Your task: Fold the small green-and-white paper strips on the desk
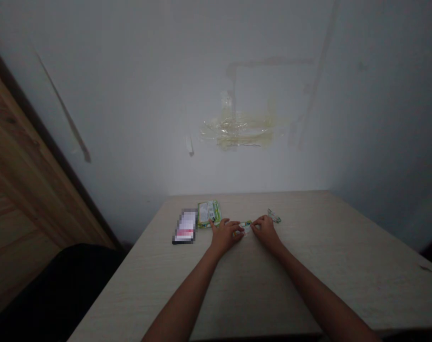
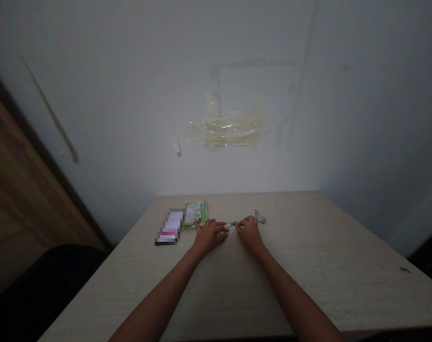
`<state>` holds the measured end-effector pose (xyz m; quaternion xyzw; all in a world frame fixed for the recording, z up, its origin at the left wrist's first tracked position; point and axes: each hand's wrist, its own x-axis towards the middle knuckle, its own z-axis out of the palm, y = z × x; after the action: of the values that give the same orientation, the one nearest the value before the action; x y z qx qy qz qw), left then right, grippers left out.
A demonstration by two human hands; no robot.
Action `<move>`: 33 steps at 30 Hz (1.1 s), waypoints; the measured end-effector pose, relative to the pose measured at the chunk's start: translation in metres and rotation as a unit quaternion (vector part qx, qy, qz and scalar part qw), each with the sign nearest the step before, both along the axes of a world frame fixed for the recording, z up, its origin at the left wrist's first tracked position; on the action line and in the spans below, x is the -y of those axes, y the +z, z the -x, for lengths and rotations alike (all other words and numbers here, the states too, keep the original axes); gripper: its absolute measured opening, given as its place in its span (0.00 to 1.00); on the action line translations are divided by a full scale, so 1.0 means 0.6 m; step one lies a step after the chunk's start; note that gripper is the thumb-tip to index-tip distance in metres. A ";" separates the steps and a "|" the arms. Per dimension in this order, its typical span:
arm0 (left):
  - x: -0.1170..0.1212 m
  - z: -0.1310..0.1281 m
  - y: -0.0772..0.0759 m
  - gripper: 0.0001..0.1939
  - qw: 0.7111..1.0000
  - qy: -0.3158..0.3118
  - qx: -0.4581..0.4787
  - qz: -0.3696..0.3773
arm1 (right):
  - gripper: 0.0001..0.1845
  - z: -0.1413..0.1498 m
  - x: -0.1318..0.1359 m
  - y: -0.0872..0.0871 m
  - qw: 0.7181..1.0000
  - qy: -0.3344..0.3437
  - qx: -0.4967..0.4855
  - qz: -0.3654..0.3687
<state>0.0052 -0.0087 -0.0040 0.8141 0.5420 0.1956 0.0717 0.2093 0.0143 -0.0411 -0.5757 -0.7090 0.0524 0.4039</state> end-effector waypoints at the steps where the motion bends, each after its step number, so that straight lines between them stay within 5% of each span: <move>1: 0.000 0.000 0.001 0.12 1.000 -0.001 -0.001 0.001 | 0.08 -0.001 -0.002 -0.001 1.000 -0.004 -0.003 -0.002; 16: 0.006 0.002 0.007 0.13 1.000 -0.012 -0.013 0.007 | 0.09 -0.008 -0.012 -0.004 1.000 -0.015 -0.025 -0.006; 25: 0.006 0.004 -0.006 0.16 1.000 -0.024 -0.012 -0.011 | 0.10 -0.004 0.012 0.021 0.991 0.130 -0.005 0.017; 33: 0.002 0.007 -0.009 0.17 1.000 -0.023 -0.002 -0.020 | 0.10 0.003 0.024 0.028 0.988 0.152 0.015 0.033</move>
<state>0.0011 -0.0101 -0.0096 0.8278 0.5197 0.2030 0.0592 0.2073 0.0000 -0.0243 -0.4752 -0.7920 0.1275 0.3615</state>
